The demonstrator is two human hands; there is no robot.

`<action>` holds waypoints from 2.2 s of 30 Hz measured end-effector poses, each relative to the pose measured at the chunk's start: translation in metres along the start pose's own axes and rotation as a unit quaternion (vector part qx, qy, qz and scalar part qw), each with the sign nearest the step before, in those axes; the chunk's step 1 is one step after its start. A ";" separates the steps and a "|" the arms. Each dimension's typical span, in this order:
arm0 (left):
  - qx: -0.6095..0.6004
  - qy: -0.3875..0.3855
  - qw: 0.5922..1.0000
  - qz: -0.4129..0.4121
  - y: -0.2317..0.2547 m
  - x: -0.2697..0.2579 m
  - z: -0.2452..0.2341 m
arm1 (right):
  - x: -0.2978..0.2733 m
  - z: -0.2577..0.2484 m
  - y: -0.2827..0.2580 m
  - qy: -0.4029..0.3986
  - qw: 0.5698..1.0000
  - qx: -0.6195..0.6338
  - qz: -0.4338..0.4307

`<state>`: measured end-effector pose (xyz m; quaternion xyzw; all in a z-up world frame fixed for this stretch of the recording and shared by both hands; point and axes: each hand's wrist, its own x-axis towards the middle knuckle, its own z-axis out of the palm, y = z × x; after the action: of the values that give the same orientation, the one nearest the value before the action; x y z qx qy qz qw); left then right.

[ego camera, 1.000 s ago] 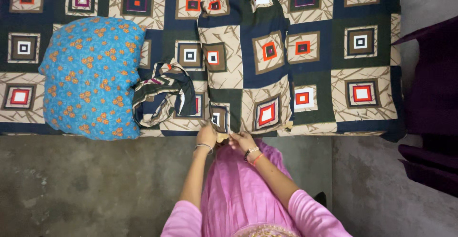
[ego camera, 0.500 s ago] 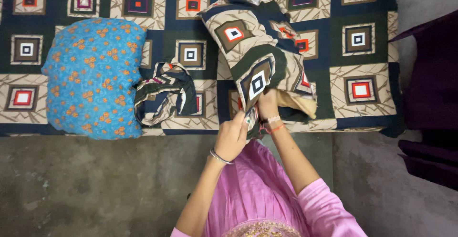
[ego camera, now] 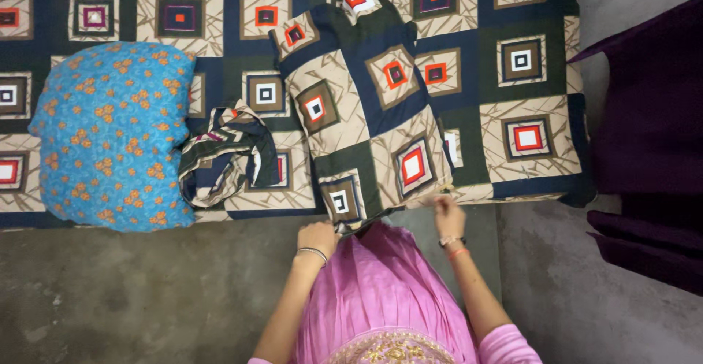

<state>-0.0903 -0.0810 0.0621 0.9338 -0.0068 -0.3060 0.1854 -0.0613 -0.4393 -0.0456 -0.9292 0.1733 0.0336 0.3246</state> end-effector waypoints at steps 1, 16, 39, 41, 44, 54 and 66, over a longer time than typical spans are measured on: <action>0.033 -0.005 0.999 -0.010 0.006 -0.002 -0.008 | 0.012 -0.008 0.006 0.059 0.998 0.031 -0.021; -0.211 -0.109 0.955 0.177 0.145 0.091 0.110 | 0.104 -0.040 0.016 -0.109 0.983 -0.099 -0.107; -0.568 -0.095 0.817 0.037 0.143 0.110 0.142 | 0.022 -0.165 -0.019 -0.256 0.946 0.012 -0.198; -0.384 -0.114 0.914 0.068 0.141 0.093 0.106 | 0.038 -0.155 0.011 -0.236 0.947 -0.129 -0.178; -0.205 -0.039 0.973 -0.095 0.129 0.054 0.055 | 0.063 -0.144 0.014 -0.226 0.917 -0.214 -0.250; -0.287 0.183 0.872 -0.352 -0.018 0.048 0.095 | 0.037 -0.109 -0.150 -0.242 0.817 -0.164 -0.496; -0.502 0.243 0.805 -0.204 -0.034 0.063 0.154 | -0.017 -0.014 -0.116 -0.429 0.741 -0.153 -0.493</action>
<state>-0.1311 -0.1104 -0.0999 0.7339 0.3835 -0.0608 0.5574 -0.0381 -0.3582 0.0373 -0.8093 -0.4744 0.2898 0.1897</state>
